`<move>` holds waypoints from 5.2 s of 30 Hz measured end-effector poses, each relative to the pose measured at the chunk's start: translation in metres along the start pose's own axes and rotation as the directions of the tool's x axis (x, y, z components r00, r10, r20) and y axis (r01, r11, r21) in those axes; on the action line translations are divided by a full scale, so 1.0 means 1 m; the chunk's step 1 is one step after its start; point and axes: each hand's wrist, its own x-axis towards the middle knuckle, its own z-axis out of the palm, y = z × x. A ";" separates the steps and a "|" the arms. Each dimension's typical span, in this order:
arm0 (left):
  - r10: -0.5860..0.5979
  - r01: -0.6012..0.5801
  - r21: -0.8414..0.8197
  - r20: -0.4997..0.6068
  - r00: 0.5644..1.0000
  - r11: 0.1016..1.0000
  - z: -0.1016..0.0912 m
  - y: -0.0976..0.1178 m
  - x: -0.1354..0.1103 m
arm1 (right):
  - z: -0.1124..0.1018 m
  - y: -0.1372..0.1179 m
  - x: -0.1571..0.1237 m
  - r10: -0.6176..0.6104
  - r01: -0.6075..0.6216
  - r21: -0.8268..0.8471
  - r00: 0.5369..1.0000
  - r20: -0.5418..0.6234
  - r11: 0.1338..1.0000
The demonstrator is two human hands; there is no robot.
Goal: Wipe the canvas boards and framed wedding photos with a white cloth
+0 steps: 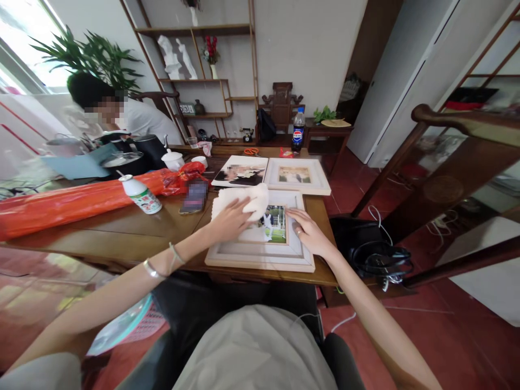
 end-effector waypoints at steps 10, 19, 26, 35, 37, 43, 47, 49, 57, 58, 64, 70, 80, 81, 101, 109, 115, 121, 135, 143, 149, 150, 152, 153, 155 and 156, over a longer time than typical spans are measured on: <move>-0.029 0.024 0.057 0.092 0.995 0.998 -0.009 -0.005 0.023 | 0.004 -0.007 0.001 0.083 -0.082 0.019 0.995 -0.054 0.996; 0.197 -0.198 -0.002 0.072 0.978 0.980 -0.054 0.098 -0.071 | 0.003 -0.007 0.001 0.074 -0.074 0.011 0.996 -0.045 0.997; 0.031 -0.031 0.001 0.078 0.996 1.000 -0.017 0.063 -0.027 | 0.003 -0.005 0.001 0.055 -0.054 0.009 0.997 -0.048 0.998; -0.183 0.184 -0.007 0.083 0.980 0.983 0.013 0.009 0.062 | 0.003 -0.006 0.001 0.080 -0.080 -0.002 0.996 -0.047 0.997; -0.103 0.103 0.007 0.138 0.985 0.995 0.010 0.019 0.060 | 0.004 -0.006 0.001 0.088 -0.088 -0.001 0.994 -0.058 0.996; 0.068 -0.071 0.006 0.198 0.978 0.997 -0.035 0.092 0.000 | 0.008 -0.009 0.002 0.140 -0.139 0.013 0.983 -0.117 0.990; 0.146 -0.144 -0.028 0.126 0.981 0.989 -0.050 0.126 -0.028 | 0.009 -0.011 0.002 0.169 -0.168 0.019 0.976 -0.137 0.986; 0.095 -0.092 -0.032 0.096 0.991 0.995 -0.043 0.126 -0.026 | 0.009 -0.011 0.002 0.170 -0.168 0.023 0.975 -0.142 0.985; -0.128 0.131 -0.031 0.101 0.987 0.991 -0.005 0.055 0.041 | 0.007 -0.010 0.003 0.106 -0.102 0.041 0.988 -0.116 0.994; -0.109 0.113 -0.040 0.092 0.990 0.993 -0.003 0.048 0.049 | 0.007 -0.011 0.003 0.095 -0.092 0.036 0.990 -0.108 0.995; 0.099 -0.101 -0.095 -0.021 0.995 0.990 0.014 0.039 0.092 | 0.005 -0.014 0.003 0.077 -0.078 -0.004 0.993 -0.089 0.997; 0.196 -0.192 -0.074 0.060 0.979 0.979 0.017 0.039 0.107 | 0.004 -0.012 0.002 0.141 -0.145 -0.045 0.985 -0.097 0.988; -0.034 0.033 0.011 0.232 0.972 0.999 -0.018 0.033 0.046 | 0.007 -0.007 0.003 0.114 -0.107 0.060 0.986 -0.124 0.992; -0.031 0.030 0.007 0.227 0.973 1.000 -0.022 0.044 0.040 | 0.007 -0.007 0.003 0.114 -0.107 0.061 0.985 -0.126 0.992; -0.103 0.090 0.132 0.103 0.989 0.987 -0.023 0.030 0.017 | 0.005 -0.007 0.001 0.112 -0.105 0.065 0.987 -0.116 0.992; -0.033 0.039 -0.038 0.135 0.990 0.999 -0.003 -0.041 0.032 | 0.004 -0.009 0.001 0.140 -0.134 0.062 0.985 -0.102 0.989; 0.028 -0.022 -0.067 0.091 0.995 0.998 -0.005 -0.030 0.019 | 0.004 -0.011 0.003 0.160 -0.156 0.046 0.982 -0.101 0.987; 0.056 -0.049 -0.047 0.175 0.983 0.998 -0.026 0.031 -0.018 | 0.005 -0.013 0.003 0.183 -0.180 0.033 0.977 -0.108 0.983; -0.123 0.123 -0.005 -0.022 0.992 0.992 0.014 -0.024 0.018 | 0.005 -0.009 0.000 0.220 -0.202 0.141 0.967 -0.127 0.969; -0.172 0.172 0.010 0.013 0.985 0.985 0.021 -0.040 0.031 | 0.007 -0.011 0.001 0.324 -0.287 0.214 0.932 -0.165 0.934; -0.120 0.115 0.051 0.111 0.987 0.992 -0.014 0.025 -0.015 | 0.008 -0.010 0.002 0.344 -0.298 0.242 0.922 -0.177 0.923; -0.116 0.111 0.046 0.129 0.985 0.993 -0.020 0.038 -0.024 | 0.008 -0.011 0.002 0.345 -0.301 0.234 0.921 -0.181 0.925; -0.096 0.093 0.030 0.154 0.983 0.995 -0.029 0.059 -0.040 | 0.008 -0.012 0.002 0.343 -0.301 0.222 0.921 -0.182 0.927; -0.085 0.084 0.019 0.157 0.984 0.996 -0.031 0.066 -0.045 | 0.008 -0.012 0.002 0.342 -0.301 0.217 0.922 -0.183 0.929; -0.083 0.085 -0.004 0.143 0.986 0.996 -0.031 0.069 -0.049 | 0.008 -0.013 0.002 0.340 -0.302 0.202 0.921 -0.189 0.932; -0.092 0.095 -0.014 0.132 0.987 0.995 -0.028 0.065 -0.048 | 0.008 -0.013 0.002 0.339 -0.303 0.190 0.921 -0.194 0.934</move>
